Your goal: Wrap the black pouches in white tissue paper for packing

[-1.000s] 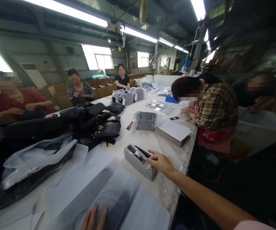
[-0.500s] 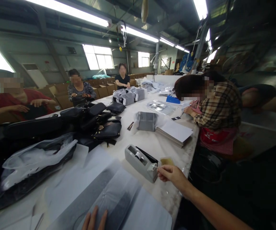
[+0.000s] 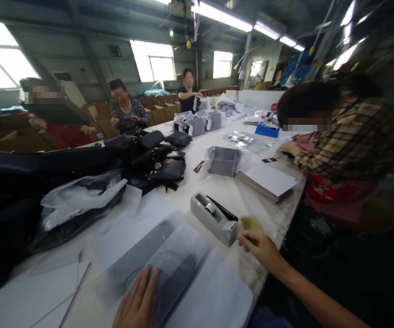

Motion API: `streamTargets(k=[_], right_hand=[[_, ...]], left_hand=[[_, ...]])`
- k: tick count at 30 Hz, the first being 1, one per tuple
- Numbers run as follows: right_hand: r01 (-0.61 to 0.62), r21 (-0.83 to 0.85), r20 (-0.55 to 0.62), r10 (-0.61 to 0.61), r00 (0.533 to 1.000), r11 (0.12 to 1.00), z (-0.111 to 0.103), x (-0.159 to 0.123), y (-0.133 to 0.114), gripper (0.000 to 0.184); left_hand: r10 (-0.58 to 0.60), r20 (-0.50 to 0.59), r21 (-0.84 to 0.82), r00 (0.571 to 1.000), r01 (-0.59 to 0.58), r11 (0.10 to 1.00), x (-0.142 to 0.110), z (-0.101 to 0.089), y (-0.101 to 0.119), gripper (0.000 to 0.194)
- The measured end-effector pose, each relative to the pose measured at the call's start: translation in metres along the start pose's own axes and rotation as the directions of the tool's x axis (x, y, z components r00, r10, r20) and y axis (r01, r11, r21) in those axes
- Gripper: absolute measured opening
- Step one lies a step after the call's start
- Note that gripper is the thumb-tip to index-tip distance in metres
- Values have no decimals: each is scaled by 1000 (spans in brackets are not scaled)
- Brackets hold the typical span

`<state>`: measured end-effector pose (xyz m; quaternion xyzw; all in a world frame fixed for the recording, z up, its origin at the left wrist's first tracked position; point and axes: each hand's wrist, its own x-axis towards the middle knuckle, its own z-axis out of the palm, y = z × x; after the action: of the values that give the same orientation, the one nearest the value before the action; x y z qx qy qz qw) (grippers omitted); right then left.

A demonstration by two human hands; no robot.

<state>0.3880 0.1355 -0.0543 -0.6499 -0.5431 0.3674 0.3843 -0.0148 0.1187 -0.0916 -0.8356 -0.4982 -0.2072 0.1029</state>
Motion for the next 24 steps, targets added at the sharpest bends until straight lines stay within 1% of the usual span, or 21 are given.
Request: streamTargets(k=[2, 3, 4, 5, 7, 9, 10, 12, 14, 15, 17, 18, 19, 22, 24], right_hand=[[86, -10, 99, -85, 991, 996, 0, -3, -24, 33], [147, -7, 175, -144, 974, 989, 2, -1, -37, 31], [214, 0, 256, -207, 944, 977, 5, 2, -51, 29], [279, 11, 338, -267, 903, 960, 10, 7, -65, 27], [390, 42, 490, -359, 795, 920, 25, 21, -91, 23], [471, 84, 623, -416, 663, 878, 46, 36, -116, 24], [505, 107, 681, -433, 590, 857, 59, 43, -127, 25], [561, 155, 786, -445, 428, 813, 87, 57, -149, 28], [598, 186, 861, -423, 283, 780, 118, 69, -167, 27], [611, 190, 886, -402, 230, 768, 133, 74, -175, 25], [662, 178, 917, -366, 156, 728, 163, 83, -187, 20], [706, 170, 927, -354, 122, 688, 177, 86, -191, 18], [760, 163, 937, -341, 82, 630, 190, 90, -195, 15], [910, 152, 959, -279, -42, 386, 222, 95, -202, 13], [966, 142, 968, -236, -89, 218, 236, 94, -206, 14]], left_hand=[[-50, 55, 4, 997, 50, 999, 1, -11, 1, 62], [-99, 74, 6, 992, 99, 995, 2, -17, 2, 61], [-142, 85, 4, 986, 142, 990, 5, -23, 4, 60], [-180, 96, -3, 979, 181, 984, 7, -28, 5, 58], [-244, 95, -38, 965, 249, 968, 13, -34, 6, 53], [-308, 84, -84, 948, 315, 945, 16, -37, 5, 48], [-341, 79, -104, 937, 348, 932, 17, -38, 3, 46], [-404, 73, -140, 912, 411, 901, 18, -37, -1, 48], [-446, 66, -180, 893, 450, 875, 16, -36, -5, 53], [-455, 64, -203, 888, 458, 865, 15, -35, -6, 56], [-462, 65, -249, 884, 463, 851, 12, -34, -10, 59], [-464, 67, -270, 883, 463, 844, 11, -33, -12, 59], [-466, 71, -291, 882, 465, 836, 10, -32, -14, 59], [-479, 77, -355, 874, 473, 807, 8, -30, -21, 57], [-481, 67, -382, 874, 468, 797, 6, -29, -25, 56]])
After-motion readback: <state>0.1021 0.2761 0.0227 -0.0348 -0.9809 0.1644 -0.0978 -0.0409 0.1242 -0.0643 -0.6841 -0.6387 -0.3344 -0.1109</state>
